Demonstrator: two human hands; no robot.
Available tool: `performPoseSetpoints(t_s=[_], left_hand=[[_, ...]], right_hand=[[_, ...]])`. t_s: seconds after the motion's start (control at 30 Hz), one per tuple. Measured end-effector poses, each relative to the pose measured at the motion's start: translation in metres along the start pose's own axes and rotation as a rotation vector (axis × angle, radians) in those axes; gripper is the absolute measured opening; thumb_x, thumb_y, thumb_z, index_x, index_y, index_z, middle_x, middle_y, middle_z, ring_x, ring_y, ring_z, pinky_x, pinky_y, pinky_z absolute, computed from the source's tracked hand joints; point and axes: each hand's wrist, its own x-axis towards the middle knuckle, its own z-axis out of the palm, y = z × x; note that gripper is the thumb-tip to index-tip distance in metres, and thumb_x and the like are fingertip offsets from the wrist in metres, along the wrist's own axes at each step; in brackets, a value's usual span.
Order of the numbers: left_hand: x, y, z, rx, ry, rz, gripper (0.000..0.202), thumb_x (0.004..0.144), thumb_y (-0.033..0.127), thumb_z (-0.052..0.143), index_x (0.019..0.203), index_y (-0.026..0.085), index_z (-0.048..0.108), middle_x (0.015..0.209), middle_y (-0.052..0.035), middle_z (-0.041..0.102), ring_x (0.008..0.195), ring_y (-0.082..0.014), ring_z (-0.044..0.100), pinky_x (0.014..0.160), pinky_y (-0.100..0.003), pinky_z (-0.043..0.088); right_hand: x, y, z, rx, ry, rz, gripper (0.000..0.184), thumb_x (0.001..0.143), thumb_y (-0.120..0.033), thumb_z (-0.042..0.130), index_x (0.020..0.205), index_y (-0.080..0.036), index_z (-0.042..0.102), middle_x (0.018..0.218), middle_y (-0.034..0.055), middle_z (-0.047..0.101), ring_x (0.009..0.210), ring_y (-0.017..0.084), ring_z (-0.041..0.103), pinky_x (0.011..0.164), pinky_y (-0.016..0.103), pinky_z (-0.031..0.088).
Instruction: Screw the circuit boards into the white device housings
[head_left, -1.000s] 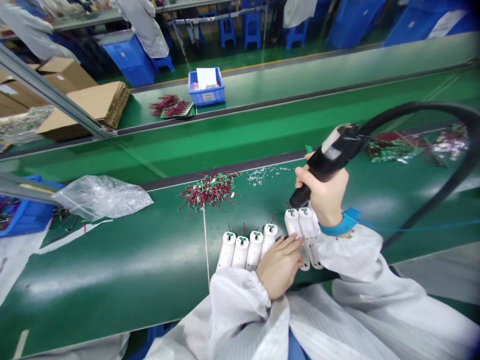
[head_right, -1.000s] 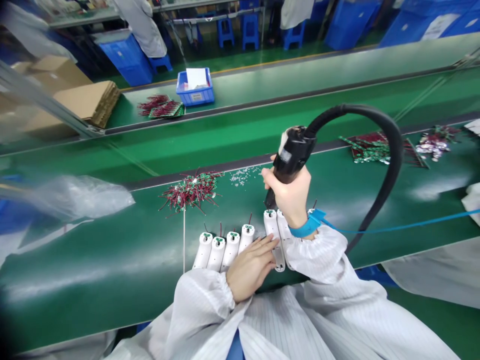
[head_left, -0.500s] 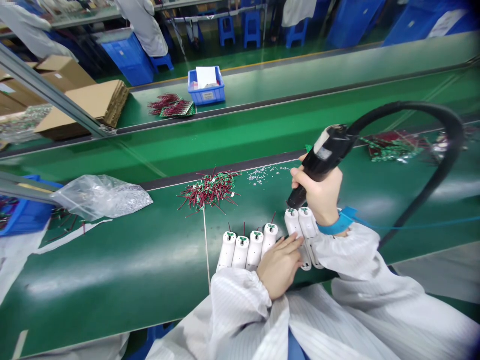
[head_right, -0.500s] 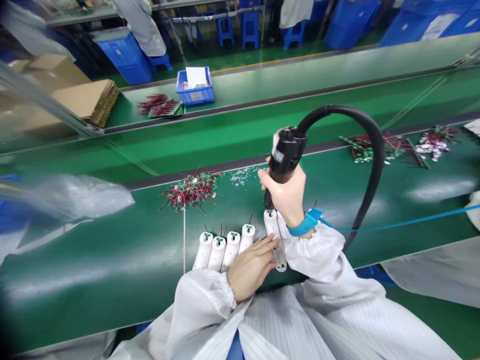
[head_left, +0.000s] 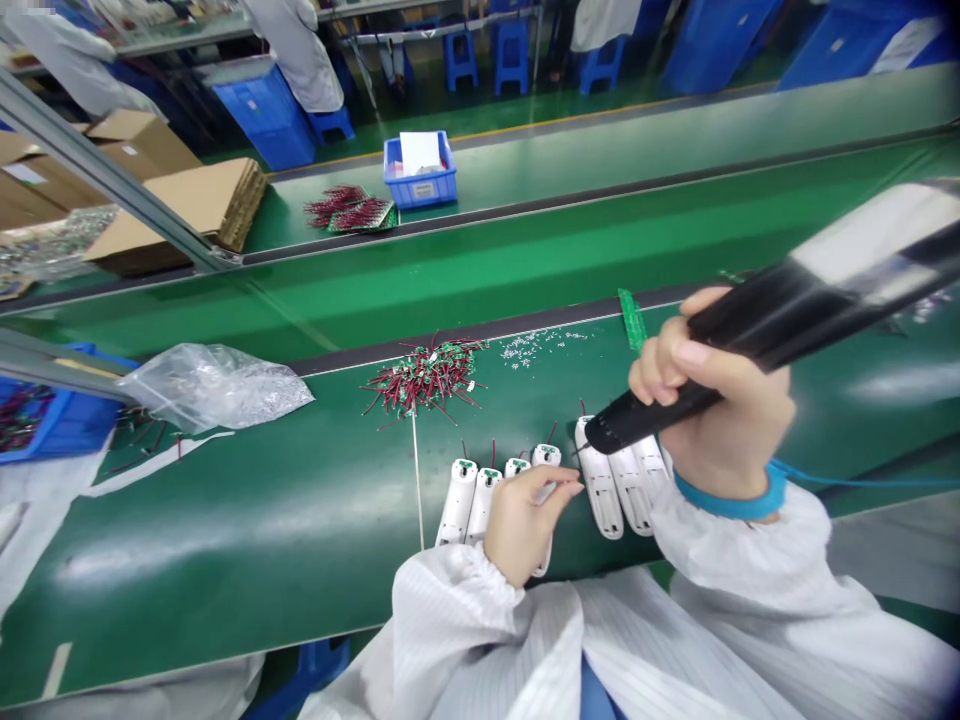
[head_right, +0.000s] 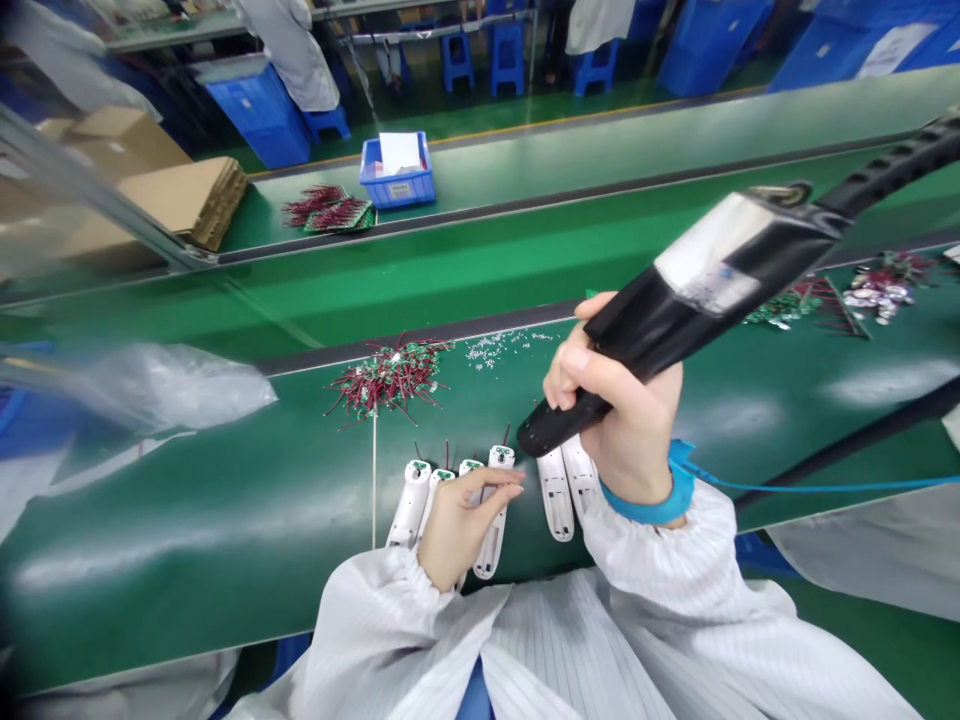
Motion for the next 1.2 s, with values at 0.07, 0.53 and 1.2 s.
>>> performPoseSetpoints(t_s=[0.07,0.53,1.2], left_hand=[[-0.001,0.002,-0.005,-0.028,0.048,-0.017,0.007,0.082,0.023,0.068,0.082,0.022,0.075,0.091,-0.0021,0.078,0.090,-0.0206,0.072,0.086,-0.031,0.053],[-0.010,0.008,-0.016,-0.177,0.177,-0.047,0.006,0.074,0.019,0.071,0.075,0.019,0.077,0.081,-0.0019,0.078,0.079,-0.0193,0.072,0.077,-0.028,0.056],[-0.019,-0.001,-0.023,-0.202,0.148,-0.066,0.019,0.084,0.023,0.062,0.093,0.020,0.078,0.098,-0.0046,0.078,0.094,-0.0227,0.071,0.091,-0.035,0.054]], right_hand=[[-0.007,-0.005,0.007,0.040,-0.033,0.041,0.023,0.068,-0.013,0.066,0.089,-0.019,0.059,0.051,-0.0070,0.047,0.037,0.008,0.039,0.037,0.025,0.032],[-0.017,-0.002,0.024,0.086,-0.061,0.129,0.023,0.065,-0.015,0.070,0.085,-0.022,0.060,0.048,-0.0074,0.046,0.035,0.008,0.036,0.034,0.025,0.025],[-0.028,0.015,0.032,0.054,-0.127,0.139,0.023,0.071,-0.013,0.068,0.091,-0.021,0.060,0.052,-0.0066,0.052,0.038,0.009,0.043,0.037,0.024,0.033]])
